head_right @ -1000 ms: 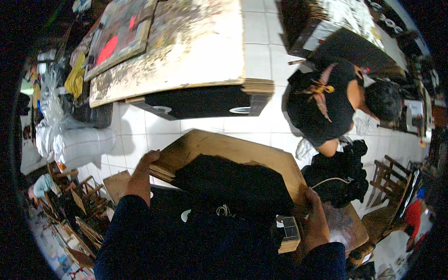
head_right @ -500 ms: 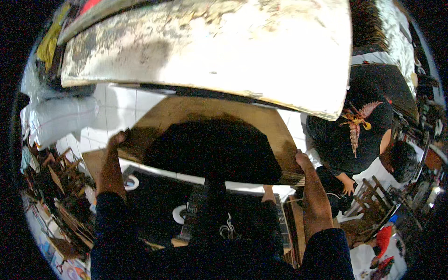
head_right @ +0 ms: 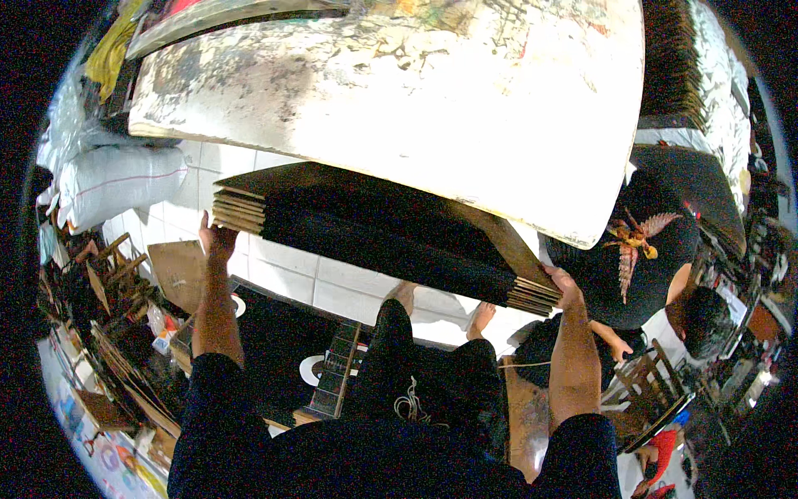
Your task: The person repeatedly places a screen printing frame over a black mat, uses a squeegee to spread red ink across the screen, and lifts the frame to reveal the printed design. They handle multiple mats and frames throughout the process.
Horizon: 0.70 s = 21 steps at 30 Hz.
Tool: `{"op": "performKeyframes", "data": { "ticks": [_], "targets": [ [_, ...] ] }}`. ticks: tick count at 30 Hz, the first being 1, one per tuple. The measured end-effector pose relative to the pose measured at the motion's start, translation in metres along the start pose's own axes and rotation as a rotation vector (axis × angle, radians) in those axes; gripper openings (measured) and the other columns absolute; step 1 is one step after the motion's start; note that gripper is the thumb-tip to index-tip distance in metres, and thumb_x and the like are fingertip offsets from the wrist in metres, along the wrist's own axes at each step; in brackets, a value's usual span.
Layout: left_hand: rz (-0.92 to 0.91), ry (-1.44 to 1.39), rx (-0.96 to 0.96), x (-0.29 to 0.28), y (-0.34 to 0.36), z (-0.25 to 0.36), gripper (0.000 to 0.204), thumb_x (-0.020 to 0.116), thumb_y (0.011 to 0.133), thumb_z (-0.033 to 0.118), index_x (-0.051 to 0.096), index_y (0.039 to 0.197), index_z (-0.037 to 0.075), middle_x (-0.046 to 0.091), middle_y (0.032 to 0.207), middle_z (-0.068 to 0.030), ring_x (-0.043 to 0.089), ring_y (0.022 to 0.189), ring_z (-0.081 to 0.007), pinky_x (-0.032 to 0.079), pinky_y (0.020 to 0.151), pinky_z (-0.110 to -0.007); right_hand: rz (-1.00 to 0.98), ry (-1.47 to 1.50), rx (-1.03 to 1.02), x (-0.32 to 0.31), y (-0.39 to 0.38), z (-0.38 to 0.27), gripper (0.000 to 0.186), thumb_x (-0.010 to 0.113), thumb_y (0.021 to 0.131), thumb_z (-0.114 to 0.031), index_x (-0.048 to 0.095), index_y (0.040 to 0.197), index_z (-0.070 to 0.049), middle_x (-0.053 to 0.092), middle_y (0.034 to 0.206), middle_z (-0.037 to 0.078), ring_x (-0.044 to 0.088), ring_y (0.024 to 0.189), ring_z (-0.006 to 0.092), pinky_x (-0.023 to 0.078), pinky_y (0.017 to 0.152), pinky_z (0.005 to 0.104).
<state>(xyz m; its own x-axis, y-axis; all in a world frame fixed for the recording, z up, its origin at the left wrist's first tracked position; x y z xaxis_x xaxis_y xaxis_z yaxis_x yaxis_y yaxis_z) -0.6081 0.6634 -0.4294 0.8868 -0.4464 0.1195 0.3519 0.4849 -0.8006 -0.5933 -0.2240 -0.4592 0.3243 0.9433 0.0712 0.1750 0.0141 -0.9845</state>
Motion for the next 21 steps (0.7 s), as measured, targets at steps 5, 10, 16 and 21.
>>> {"op": "performKeyframes", "data": {
  "ticks": [5, 10, 16, 21],
  "targets": [
    [-0.049, 0.200, 0.162, -0.008, -0.048, -0.124, 0.049, 0.035, 0.111, 0.041, 0.045, 0.139, 0.003, 0.062, 0.126, -0.0305, 0.070, 0.105, -0.0389, 0.058, 0.097, -0.054, -0.235, -0.174, -0.110, 0.003, 0.013, -0.030, 0.036, 0.053, 0.106, -0.031, 0.072, 0.110, 0.000, 0.075, 0.095, 0.015, 0.072, 0.078, 0.0271, 0.061, 0.071, 0.0430],
    [-0.104, 0.658, -0.252, 0.012, -0.166, -0.279, 0.071, 0.057, 0.103, 0.051, 0.047, 0.151, 0.000, 0.066, 0.128, -0.0268, 0.075, 0.096, -0.0372, 0.063, 0.077, -0.048, -0.396, -0.005, 0.119, 0.031, -0.023, -0.069, 0.050, 0.044, 0.104, -0.041, 0.065, 0.130, -0.003, 0.071, 0.126, 0.021, 0.069, 0.113, 0.0400, 0.055, 0.097, 0.0646],
    [-0.018, 0.756, -0.226, 0.021, -0.327, -0.406, 0.066, 0.062, 0.102, 0.045, 0.050, 0.150, 0.001, 0.071, 0.121, -0.0214, 0.076, 0.094, -0.0319, 0.064, 0.072, -0.042, -0.365, -0.179, 0.112, 0.044, -0.069, -0.124, 0.065, 0.041, 0.107, -0.042, 0.028, 0.159, -0.004, 0.029, 0.163, 0.027, 0.042, 0.140, 0.0513, 0.038, 0.113, 0.0697],
    [0.188, 0.525, -0.340, 0.022, -0.421, -0.484, 0.060, 0.060, 0.103, 0.040, 0.051, 0.147, -0.001, 0.069, 0.123, -0.0242, 0.076, 0.090, -0.0346, 0.064, 0.073, -0.049, -0.327, -0.521, 0.170, 0.041, -0.098, -0.156, 0.072, 0.049, 0.107, -0.044, 0.019, 0.163, -0.012, 0.016, 0.167, 0.026, 0.038, 0.143, 0.0532, 0.042, 0.108, 0.0729]
  ]
}}
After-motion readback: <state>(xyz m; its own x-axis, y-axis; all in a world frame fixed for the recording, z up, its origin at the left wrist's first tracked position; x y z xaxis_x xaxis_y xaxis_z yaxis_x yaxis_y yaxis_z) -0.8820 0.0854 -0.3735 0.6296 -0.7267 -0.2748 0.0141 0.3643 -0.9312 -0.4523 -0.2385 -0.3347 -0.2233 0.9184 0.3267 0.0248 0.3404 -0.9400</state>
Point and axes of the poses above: each hand's wrist, its own y-axis towards the middle knuckle, its own x-axis out of the palm, z = x × y, the point moved 1 cm from there along y, towards the middle knuckle
